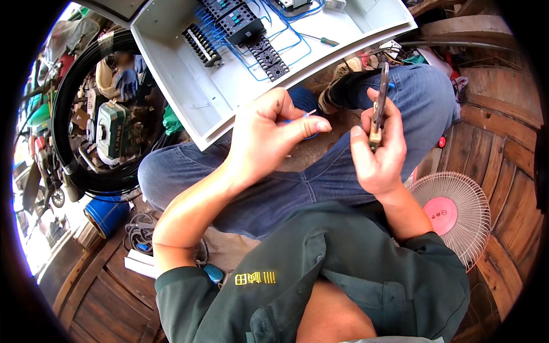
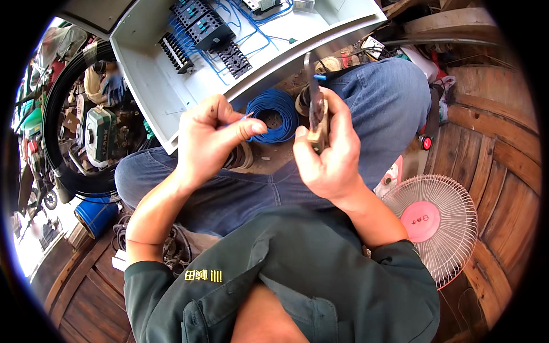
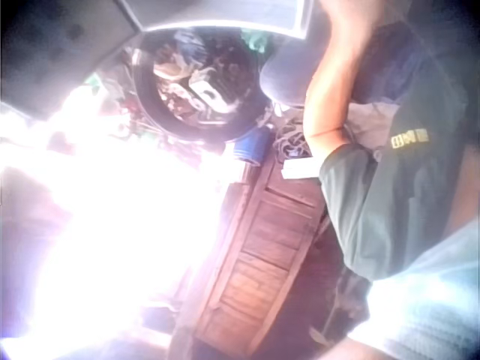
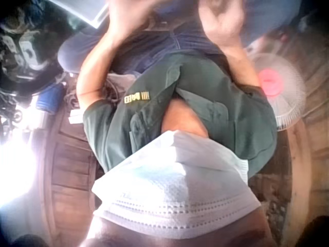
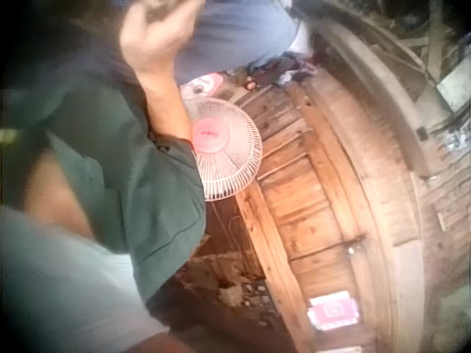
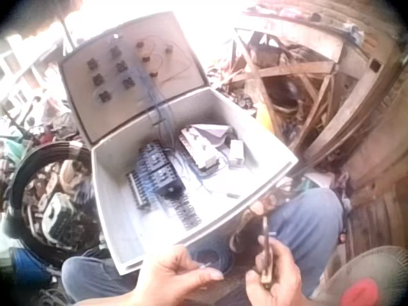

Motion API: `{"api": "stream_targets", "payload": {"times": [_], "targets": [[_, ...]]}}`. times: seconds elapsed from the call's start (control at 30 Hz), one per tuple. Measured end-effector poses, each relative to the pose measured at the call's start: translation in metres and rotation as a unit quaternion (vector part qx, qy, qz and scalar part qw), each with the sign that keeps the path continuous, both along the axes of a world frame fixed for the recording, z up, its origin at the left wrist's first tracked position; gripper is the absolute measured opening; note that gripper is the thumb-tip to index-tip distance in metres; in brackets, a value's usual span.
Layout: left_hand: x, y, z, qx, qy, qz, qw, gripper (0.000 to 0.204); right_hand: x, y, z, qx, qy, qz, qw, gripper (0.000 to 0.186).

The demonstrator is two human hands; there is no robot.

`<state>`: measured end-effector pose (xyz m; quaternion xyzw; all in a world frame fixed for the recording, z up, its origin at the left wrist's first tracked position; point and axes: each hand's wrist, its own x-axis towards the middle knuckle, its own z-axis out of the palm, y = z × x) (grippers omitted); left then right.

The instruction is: The person is wiring an electrical panel. They use a screwdriver to tighten connections on circuit breakers and a wire stripper to cut and strip blue wires, then insert the wires into terminals.

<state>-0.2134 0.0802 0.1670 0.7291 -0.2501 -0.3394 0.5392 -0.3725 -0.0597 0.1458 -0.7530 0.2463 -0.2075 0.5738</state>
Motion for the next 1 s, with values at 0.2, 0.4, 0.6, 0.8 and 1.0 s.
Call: {"api": "stream_targets", "payload": {"times": [0.2, 0.4, 0.6, 0.8, 1.0], "targets": [[0.019, 0.010, 0.005, 0.000, 0.087, -0.022, 0.996, 0.025, -0.012, -0.030, 0.038, 0.243, 0.112, 0.181, 0.946, 0.094], [0.041, 0.036, 0.030, -0.112, 0.243, 0.022, 0.963, 0.018, 0.001, -0.064, 0.068, -0.098, 0.354, 0.419, 0.830, 0.094], [0.052, 0.060, 0.042, -0.265, 0.268, 0.010, 0.926, 0.016, 0.070, -0.096, 0.091, -0.356, 0.158, 0.432, 0.813, 0.067], [0.067, 0.060, 0.047, -0.357, 0.185, 0.084, 0.912, 0.023, 0.232, -0.120, 0.009, -0.344, 0.369, 0.520, 0.689, 0.063], [0.094, 0.076, 0.060, -0.382, 0.177, 0.118, 0.899, 0.021, 0.259, -0.105, -0.093, -0.237, 0.389, 0.636, 0.623, 0.085]]}}
